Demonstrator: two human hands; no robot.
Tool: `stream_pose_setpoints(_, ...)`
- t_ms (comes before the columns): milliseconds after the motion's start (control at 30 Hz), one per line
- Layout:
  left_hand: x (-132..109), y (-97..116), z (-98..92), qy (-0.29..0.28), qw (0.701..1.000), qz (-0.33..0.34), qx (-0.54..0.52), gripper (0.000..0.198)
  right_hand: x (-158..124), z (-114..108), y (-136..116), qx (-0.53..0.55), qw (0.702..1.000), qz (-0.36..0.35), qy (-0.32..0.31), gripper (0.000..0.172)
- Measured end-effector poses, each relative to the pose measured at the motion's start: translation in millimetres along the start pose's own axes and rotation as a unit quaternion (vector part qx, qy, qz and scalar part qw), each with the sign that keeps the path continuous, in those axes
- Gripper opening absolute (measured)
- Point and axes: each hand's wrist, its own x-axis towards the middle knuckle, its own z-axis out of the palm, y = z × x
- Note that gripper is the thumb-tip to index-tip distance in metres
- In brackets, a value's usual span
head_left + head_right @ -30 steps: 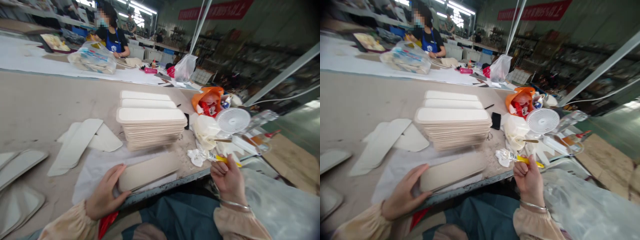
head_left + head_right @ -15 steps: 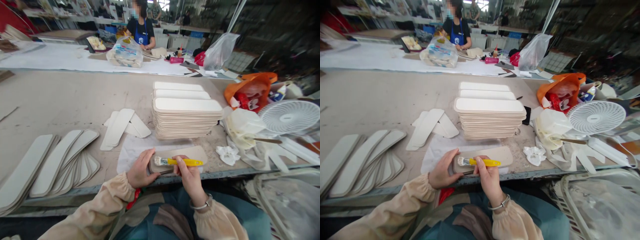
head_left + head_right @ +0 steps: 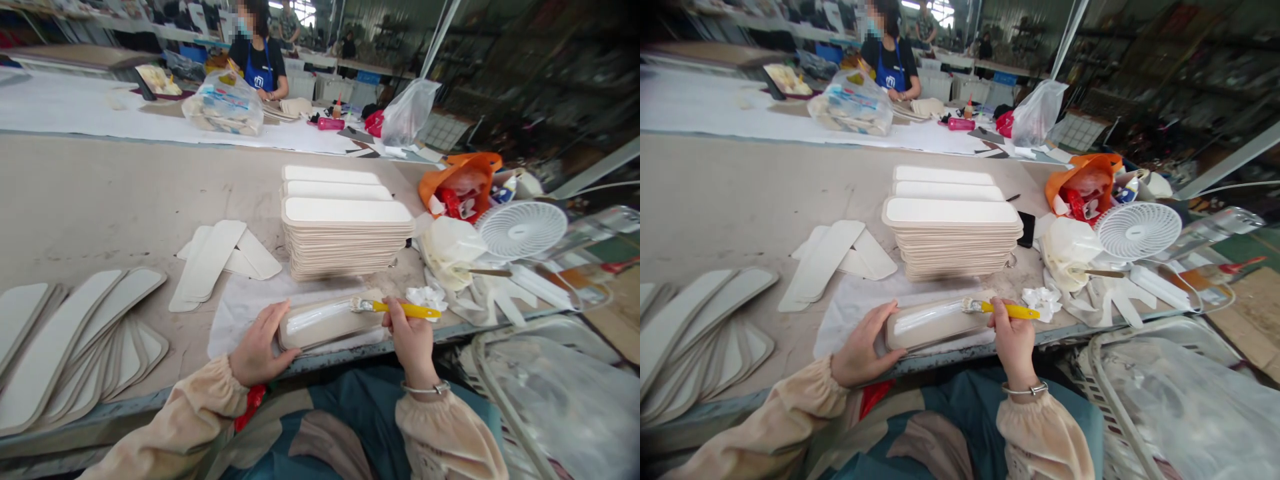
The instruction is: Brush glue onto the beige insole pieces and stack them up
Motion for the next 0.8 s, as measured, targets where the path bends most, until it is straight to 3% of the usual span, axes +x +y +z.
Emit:
stream_pose_setpoints(167,-0.3,-1.4,0.6,0.002,1.000,0.002,0.018,0.084,9.1,-29.2,7.9,-0.088,0.991,-0.011,0.098,0.052)
stream_pose_setpoints(267,-1.5,-2.2,1.2,0.003,1.000,0.001,0.013,0.084,0.0,-25.0,6.1,-0.018,0.994,-0.019,0.106,0.045)
stream_pose_setpoints(433,-1.3,-0.3,-0.1,0.001,1.000,0.001,0.001,0.084,-33.7,21.4,-10.5,0.214,0.975,0.015,-0.057,0.036)
stream_pose_setpoints(567,0.8,1.9,-1.0,0.008,1.000,0.009,0.000,0.084,-56.9,57.4,-26.9,0.249,0.954,0.044,-0.164,0.037)
stream_pose_setpoints(667,0.7,1.5,-0.2,0.008,1.000,0.006,0.001,0.084,-63.4,67.9,-31.4,0.223,0.955,0.039,-0.194,0.039)
stream_pose_setpoints(800,-0.9,-1.0,1.2,0.002,1.000,-0.001,-0.002,0.084,-60.1,61.1,-26.5,0.172,0.967,0.018,-0.185,0.039)
